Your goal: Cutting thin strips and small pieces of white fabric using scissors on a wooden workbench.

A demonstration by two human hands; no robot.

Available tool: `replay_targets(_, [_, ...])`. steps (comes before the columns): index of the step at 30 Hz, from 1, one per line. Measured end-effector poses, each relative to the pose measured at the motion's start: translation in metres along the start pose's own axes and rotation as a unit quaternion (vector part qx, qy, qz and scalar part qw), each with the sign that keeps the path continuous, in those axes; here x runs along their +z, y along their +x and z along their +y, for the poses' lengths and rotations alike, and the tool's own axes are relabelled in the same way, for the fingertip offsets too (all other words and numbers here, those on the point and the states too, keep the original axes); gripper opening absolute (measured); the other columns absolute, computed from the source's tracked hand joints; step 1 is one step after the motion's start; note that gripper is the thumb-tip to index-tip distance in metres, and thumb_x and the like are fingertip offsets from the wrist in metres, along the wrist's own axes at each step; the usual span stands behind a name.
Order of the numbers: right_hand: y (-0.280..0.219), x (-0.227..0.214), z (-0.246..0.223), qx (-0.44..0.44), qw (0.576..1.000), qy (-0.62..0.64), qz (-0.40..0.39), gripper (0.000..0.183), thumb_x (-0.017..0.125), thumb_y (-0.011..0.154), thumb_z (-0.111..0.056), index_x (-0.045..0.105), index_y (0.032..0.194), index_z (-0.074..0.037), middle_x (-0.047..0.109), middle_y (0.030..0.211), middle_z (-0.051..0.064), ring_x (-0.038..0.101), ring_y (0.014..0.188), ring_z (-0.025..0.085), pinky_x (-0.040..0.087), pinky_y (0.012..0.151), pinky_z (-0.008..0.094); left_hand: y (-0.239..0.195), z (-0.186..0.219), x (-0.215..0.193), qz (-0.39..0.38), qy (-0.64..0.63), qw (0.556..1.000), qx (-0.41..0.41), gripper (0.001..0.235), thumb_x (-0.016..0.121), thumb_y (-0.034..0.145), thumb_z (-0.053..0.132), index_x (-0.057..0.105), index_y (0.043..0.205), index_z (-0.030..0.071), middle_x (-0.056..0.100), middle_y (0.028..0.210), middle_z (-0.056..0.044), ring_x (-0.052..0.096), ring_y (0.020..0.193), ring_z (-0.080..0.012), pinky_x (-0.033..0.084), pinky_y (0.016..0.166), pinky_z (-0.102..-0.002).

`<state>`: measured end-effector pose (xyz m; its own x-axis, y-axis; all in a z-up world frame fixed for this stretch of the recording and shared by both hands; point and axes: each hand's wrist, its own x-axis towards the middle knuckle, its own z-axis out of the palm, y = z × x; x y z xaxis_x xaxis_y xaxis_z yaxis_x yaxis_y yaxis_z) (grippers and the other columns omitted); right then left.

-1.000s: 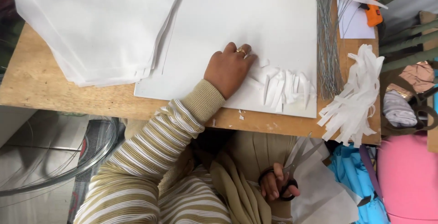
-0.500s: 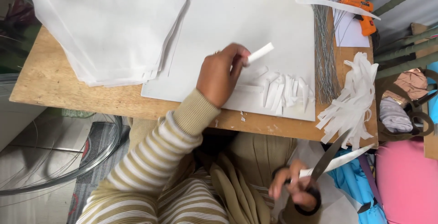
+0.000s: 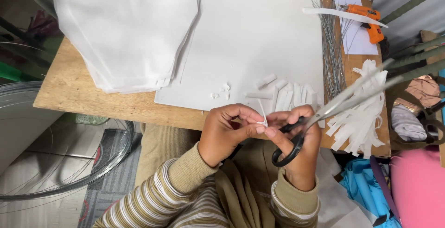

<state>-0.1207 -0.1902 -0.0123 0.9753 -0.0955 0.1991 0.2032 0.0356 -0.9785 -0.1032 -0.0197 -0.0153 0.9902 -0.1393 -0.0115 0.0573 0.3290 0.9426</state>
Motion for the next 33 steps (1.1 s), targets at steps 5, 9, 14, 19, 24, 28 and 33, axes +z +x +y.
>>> replay_targets(5, [0.001, -0.005, 0.016, 0.023, 0.998, 0.055, -0.018, 0.045, 0.077, 0.084, 0.000, 0.035, 0.096, -0.011, 0.069, 0.084, 0.024, 0.072, 0.068, 0.021, 0.065, 0.061, 0.032, -0.006, -0.010, -0.004, -0.017, 0.009, 0.999, 0.030, 0.022, 0.091, 0.074, 0.009, 0.080, 0.092, 0.004, 0.074, 0.075, -0.006, 0.056, 0.071, -0.0073, 0.055, 0.066, -0.022])
replay_targets(9, [0.001, -0.014, 0.014, -0.008, 1.000, 0.003, 0.005, 0.046, 0.080, 0.082, -0.001, 0.037, 0.093, -0.013, 0.066, 0.076, 0.016, 0.069, 0.066, 0.016, 0.061, 0.058, 0.026, -0.003, -0.007, -0.017, 0.004, -0.019, 0.999, 0.037, 0.015, 0.084, 0.082, 0.005, 0.076, 0.093, 0.001, 0.069, 0.072, -0.009, 0.060, 0.067, -0.0099, 0.060, 0.059, -0.023])
replay_targets(14, [-0.007, -0.030, 0.004, -0.010, 0.999, -0.032, 0.000, 0.044, 0.079, 0.084, -0.001, 0.037, 0.094, -0.012, 0.069, 0.078, 0.017, 0.070, 0.068, 0.016, 0.061, 0.062, 0.025, 0.001, 0.008, -0.039, 0.050, 0.078, 0.990, 0.106, 0.006, 0.072, 0.095, 0.007, 0.074, 0.098, 0.002, 0.066, 0.083, -0.010, 0.064, 0.078, -0.0170, 0.062, 0.064, -0.031])
replay_targets(19, [-0.022, -0.036, 0.006, 0.005, 0.990, -0.136, -0.044, 0.043, 0.081, 0.080, 0.002, 0.041, 0.089, -0.009, 0.074, 0.078, 0.016, 0.072, 0.065, 0.017, 0.060, 0.063, 0.027, -0.002, 0.021, -0.038, 0.068, 0.197, 0.963, 0.172, 0.013, 0.063, 0.099, 0.005, 0.076, 0.097, 0.006, 0.069, 0.087, -0.012, 0.071, 0.080, -0.0249, 0.063, 0.065, -0.034])
replay_targets(24, [-0.025, -0.023, -0.009, 0.034, 0.982, -0.187, -0.022, 0.035, 0.078, 0.085, -0.002, 0.045, 0.094, -0.009, 0.080, 0.101, 0.016, 0.076, 0.090, 0.017, 0.061, 0.086, 0.033, -0.005, 0.030, -0.031, 0.043, 0.213, 0.960, 0.178, 0.009, 0.072, 0.092, 0.003, 0.075, 0.101, 0.004, 0.072, 0.080, -0.014, 0.074, 0.070, -0.0313, 0.063, 0.064, -0.038])
replay_targets(28, [-0.014, -0.006, -0.020, -0.011, 0.995, -0.099, -0.010, 0.036, 0.073, 0.091, -0.003, 0.037, 0.093, -0.010, 0.076, 0.113, 0.025, 0.076, 0.104, 0.029, 0.060, 0.094, 0.038, -0.008, 0.032, -0.022, -0.007, 0.226, 0.955, 0.193, 0.011, 0.078, 0.087, 0.004, 0.075, 0.097, 0.007, 0.073, 0.078, -0.012, 0.072, 0.064, -0.0284, 0.060, 0.059, -0.036])
replay_targets(33, [-0.014, 0.007, -0.013, -0.029, 0.991, -0.105, -0.074, 0.043, 0.080, 0.085, -0.003, 0.039, 0.091, -0.009, 0.080, 0.095, 0.020, 0.080, 0.088, 0.023, 0.062, 0.083, 0.033, -0.012, 0.026, -0.021, -0.086, 0.213, 0.961, 0.153, 0.022, 0.072, 0.090, 0.002, 0.066, 0.111, 0.005, 0.071, 0.073, -0.014, 0.067, 0.059, -0.0242, 0.055, 0.055, -0.032])
